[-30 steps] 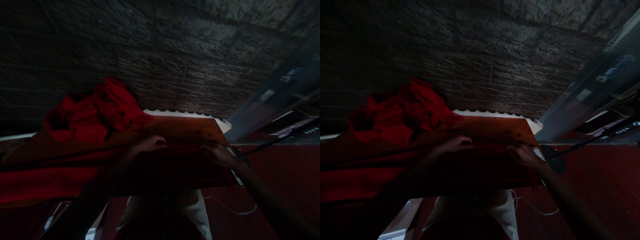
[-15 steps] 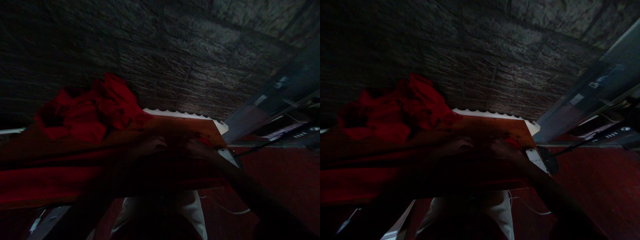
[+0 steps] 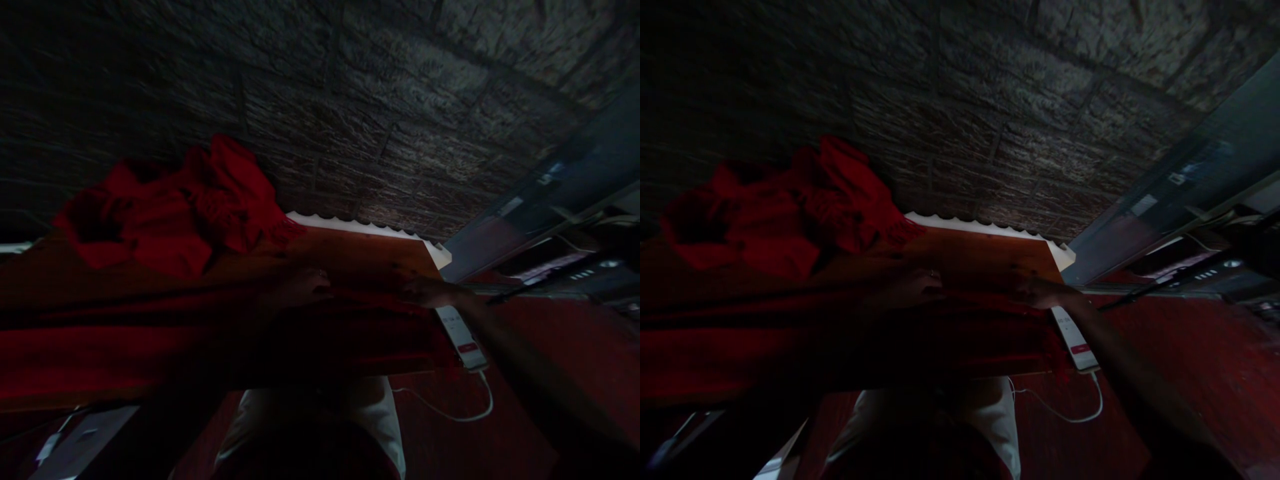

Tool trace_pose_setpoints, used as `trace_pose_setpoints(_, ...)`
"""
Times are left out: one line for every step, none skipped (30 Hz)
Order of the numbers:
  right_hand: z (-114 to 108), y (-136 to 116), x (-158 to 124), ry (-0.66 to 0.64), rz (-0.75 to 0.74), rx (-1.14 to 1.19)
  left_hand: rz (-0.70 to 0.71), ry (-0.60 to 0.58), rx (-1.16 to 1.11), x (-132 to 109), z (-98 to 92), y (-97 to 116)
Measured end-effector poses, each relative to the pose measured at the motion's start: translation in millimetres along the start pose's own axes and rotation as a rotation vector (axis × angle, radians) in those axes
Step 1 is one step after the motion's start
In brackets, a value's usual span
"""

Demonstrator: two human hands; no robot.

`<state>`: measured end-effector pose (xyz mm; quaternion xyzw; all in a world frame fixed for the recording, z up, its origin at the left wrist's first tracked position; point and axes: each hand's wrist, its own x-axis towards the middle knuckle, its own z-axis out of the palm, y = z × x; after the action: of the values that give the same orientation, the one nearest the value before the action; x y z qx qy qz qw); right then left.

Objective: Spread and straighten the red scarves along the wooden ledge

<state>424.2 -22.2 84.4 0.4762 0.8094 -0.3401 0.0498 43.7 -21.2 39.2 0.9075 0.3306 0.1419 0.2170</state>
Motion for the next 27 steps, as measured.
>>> trace_pose_setpoints(-1, 0, 2, 0.019, 0.033, -0.009, 0.001, 0.004, 0.003, 0, 0.5, 0)
trace_pose_setpoints(0, -2, 6, 0.055, 0.051, -0.028, 0.001, 0.008, 0.008, 0, 0.9, 0)
trace_pose_setpoints(2, -5, 10, 0.098, 0.044, -0.054, 0.002, 0.011, 0.014, 0, 1.2, -1)
trace_pose_setpoints(5, -9, 15, 0.133, 0.010, -0.081, 0.003, 0.016, 0.021, 0, 1.3, 0)
trace_pose_setpoints(9, -15, 21, 0.153, -0.048, -0.097, 0.006, 0.016, 0.025, 0, 1.2, 0)
trace_pose_setpoints(13, -21, 27, 0.150, -0.117, -0.102, 0.008, 0.012, 0.027, 0, 0.9, 0)
trace_pose_setpoints(16, -26, 33, 0.135, -0.170, -0.105, 0.007, 0.007, 0.027, 0, 0.5, 1)
trace_pose_setpoints(18, -30, 38, 0.116, -0.179, -0.126, 0.006, 0.002, 0.025, 0, 0.1, 1)
trace_pose_setpoints(18, -33, 41, 0.106, -0.138, -0.168, 0.005, 0.001, 0.021, 0, 0.0, 1)
trace_pose_setpoints(15, -33, 43, 0.119, -0.057, -0.231, 0.003, 0.003, 0.017, 0, 0.0, 1)
trace_pose_setpoints(10, -31, 44, 0.152, 0.044, -0.303, 0.000, 0.009, 0.015, 0, 0.4, 2)
trace_pose_setpoints(4, -28, 43, 0.196, 0.145, -0.372, -0.005, 0.016, 0.016, 0, 1.0, 2)
trace_pose_setpoints(-3, -24, 41, 0.239, 0.230, -0.422, -0.008, 0.023, 0.019, 0, 1.8, 2)
trace_pose_setpoints(-10, -19, 38, 0.266, 0.289, -0.451, -0.011, 0.027, 0.024, 0, 2.7, 1)
trace_pose_setpoints(-16, -16, 35, 0.295, 0.327, -0.471, -0.011, 0.030, 0.027, 1, 3.5, 1)
trace_pose_setpoints(-19, -13, 31, 0.335, 0.346, -0.491, -0.009, 0.035, 0.029, 1, 4.3, 1)
trace_pose_setpoints(-20, -13, 28, 0.390, 0.331, -0.500, -0.008, 0.044, 0.031, 2, 4.8, 1)
trace_pose_setpoints(-19, -14, 26, 0.438, 0.277, -0.487, -0.005, 0.053, 0.031, 2, 5.2, 1)
trace_pose_setpoints(-15, -16, 24, 0.460, 0.191, -0.440, -0.005, 0.059, 0.032, 2, 5.5, 1)
trace_pose_setpoints(-9, -19, 22, 0.446, 0.089, -0.359, -0.007, 0.064, 0.031, 3, 5.6, 1)
trace_pose_setpoints(-2, -21, 21, 0.395, -0.014, -0.260, -0.011, 0.067, 0.029, 3, 5.6, 1)
trace_pose_setpoints(4, -23, 20, 0.312, -0.105, -0.168, -0.019, 0.070, 0.022, 3, 5.6, 1)
trace_pose_setpoints(11, -24, 19, 0.234, -0.170, -0.101, -0.029, 0.074, 0.012, 3, 5.6, 0)
trace_pose_setpoints(16, -23, 18, 0.184, -0.210, -0.060, -0.042, 0.082, 0.002, 3, 5.6, 0)
trace_pose_setpoints(19, -20, 16, 0.165, -0.230, -0.043, -0.057, 0.090, -0.007, 3, 5.7, 0)
trace_pose_setpoints(21, -16, 14, 0.164, -0.236, -0.041, -0.071, 0.094, -0.014, 3, 5.9, 0)
trace_pose_setpoints(21, -11, 13, 0.183, -0.218, -0.032, -0.087, 0.097, -0.017, 3, 6.0, 0)
